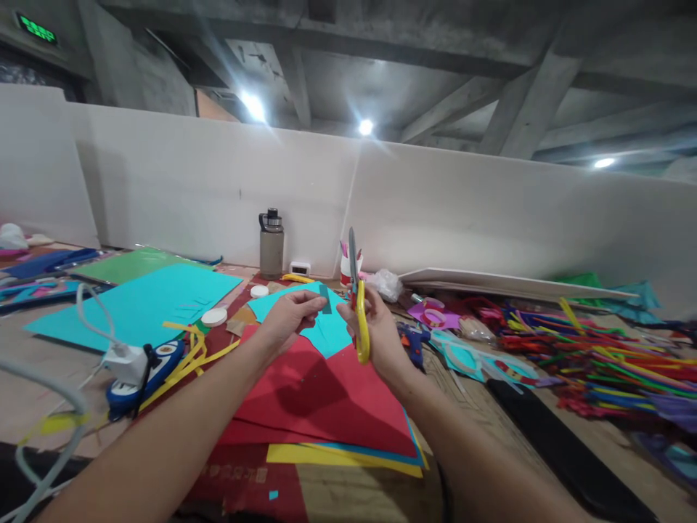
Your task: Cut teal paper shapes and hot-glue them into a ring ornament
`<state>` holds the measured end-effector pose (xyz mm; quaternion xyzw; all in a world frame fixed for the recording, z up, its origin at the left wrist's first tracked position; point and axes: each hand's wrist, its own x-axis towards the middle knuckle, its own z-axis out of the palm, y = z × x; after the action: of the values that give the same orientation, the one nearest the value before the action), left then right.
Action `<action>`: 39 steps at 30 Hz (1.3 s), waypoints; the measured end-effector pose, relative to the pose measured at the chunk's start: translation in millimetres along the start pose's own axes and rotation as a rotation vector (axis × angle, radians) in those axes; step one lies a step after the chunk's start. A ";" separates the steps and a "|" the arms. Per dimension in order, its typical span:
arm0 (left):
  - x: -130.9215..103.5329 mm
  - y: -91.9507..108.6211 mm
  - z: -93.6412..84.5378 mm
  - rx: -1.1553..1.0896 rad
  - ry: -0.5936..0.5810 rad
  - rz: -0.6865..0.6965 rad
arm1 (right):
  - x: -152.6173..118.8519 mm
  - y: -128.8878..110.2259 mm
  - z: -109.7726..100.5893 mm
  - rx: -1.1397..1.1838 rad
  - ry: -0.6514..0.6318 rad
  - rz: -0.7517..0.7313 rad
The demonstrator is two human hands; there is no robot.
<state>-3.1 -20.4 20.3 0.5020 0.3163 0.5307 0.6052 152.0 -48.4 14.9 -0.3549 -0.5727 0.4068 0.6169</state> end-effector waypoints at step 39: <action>2.4 0.8 -1.3 -0.049 -0.029 -0.022 | -12.9 2.7 -2.7 -0.069 -0.083 0.118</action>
<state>-4.0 -17.7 21.1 0.4911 0.3001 0.5241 0.6277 154.2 -58.9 6.8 -0.3919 -0.5896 0.4369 0.5549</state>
